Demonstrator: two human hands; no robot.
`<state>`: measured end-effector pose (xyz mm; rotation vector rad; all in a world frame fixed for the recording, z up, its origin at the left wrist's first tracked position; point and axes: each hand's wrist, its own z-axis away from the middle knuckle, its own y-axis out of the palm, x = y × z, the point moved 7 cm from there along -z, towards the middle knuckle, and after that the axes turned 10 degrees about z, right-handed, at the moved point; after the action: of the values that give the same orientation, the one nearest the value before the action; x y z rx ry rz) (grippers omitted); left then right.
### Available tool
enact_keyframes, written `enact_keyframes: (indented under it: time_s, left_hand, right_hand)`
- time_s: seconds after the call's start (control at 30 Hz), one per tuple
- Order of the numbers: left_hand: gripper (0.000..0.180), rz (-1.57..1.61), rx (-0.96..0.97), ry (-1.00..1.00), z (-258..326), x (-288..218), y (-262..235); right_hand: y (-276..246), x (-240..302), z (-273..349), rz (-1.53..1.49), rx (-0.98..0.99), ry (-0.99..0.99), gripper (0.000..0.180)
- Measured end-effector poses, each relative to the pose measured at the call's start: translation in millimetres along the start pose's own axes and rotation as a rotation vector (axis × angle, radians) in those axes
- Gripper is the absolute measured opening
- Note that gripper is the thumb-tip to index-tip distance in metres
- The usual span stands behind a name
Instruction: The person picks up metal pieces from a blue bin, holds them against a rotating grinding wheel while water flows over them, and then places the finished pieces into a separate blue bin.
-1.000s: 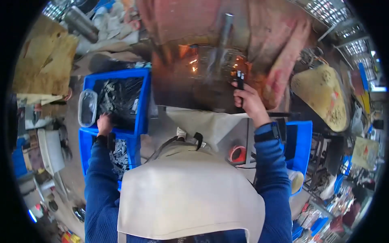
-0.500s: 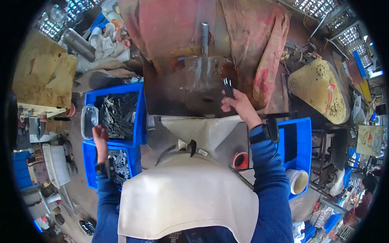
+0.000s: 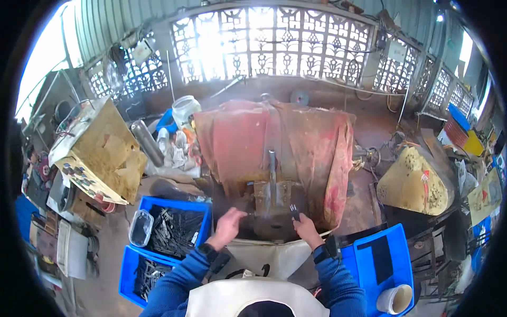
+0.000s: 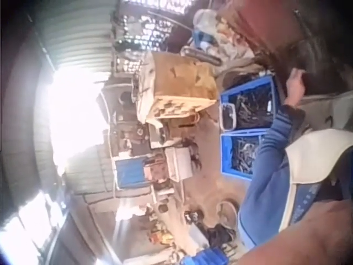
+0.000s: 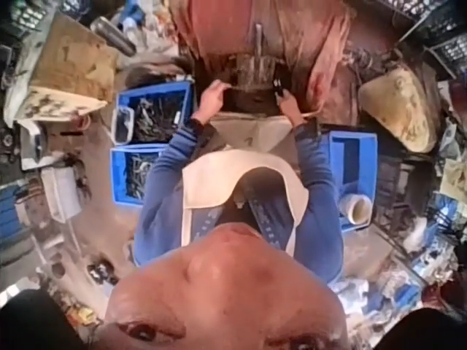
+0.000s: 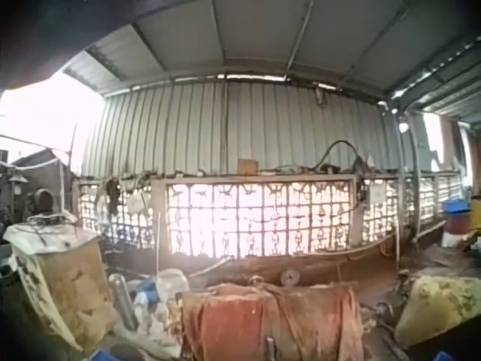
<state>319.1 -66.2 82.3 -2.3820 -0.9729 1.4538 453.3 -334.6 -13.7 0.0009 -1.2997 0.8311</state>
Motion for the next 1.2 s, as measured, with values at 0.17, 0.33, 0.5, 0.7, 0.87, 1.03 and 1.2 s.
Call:
enact_keyframes:
  time_s: [0.17, 0.33, 0.5, 0.7, 0.87, 1.03, 1.2]
  left_hand:
    - [0.023, -0.141, 0.109, -0.047, 3.7, 11.8, 23.6]
    - [0.019, -0.228, 0.178, -0.13, 8.2, 23.5, 28.8]
    - [0.014, -0.251, 0.143, -0.17, 12.2, 31.3, 26.9]
    - [0.01, -0.26, 0.144, -0.22, 12.5, 36.0, 26.2]
    - [0.008, -0.261, 0.159, -0.257, 10.0, 32.8, 24.9]
    - [0.009, -0.258, 0.176, -0.265, 11.0, 38.5, 26.8]
    - [0.011, -0.256, 0.163, -0.258, 11.9, 37.8, 27.8]
  right_hand:
    - [-7.6, -1.2, -1.1, 0.111, -0.19, -0.163, 0.006]
    - [-7.6, 3.6, -2.6, 0.238, -0.301, -0.231, 0.011]
    - [-8.7, 8.8, -0.5, 0.354, -0.318, -0.193, 0.017]
    - [-7.3, 9.4, 0.5, 0.363, -0.307, -0.178, 0.02]
    - [-7.6, 12.0, 0.1, 0.401, -0.311, -0.182, 0.023]
    - [-6.3, 13.8, 0.8, 0.444, -0.289, -0.174, 0.025]
    - [-6.5, 9.7, -0.8, 0.439, -0.323, -0.213, 0.025]
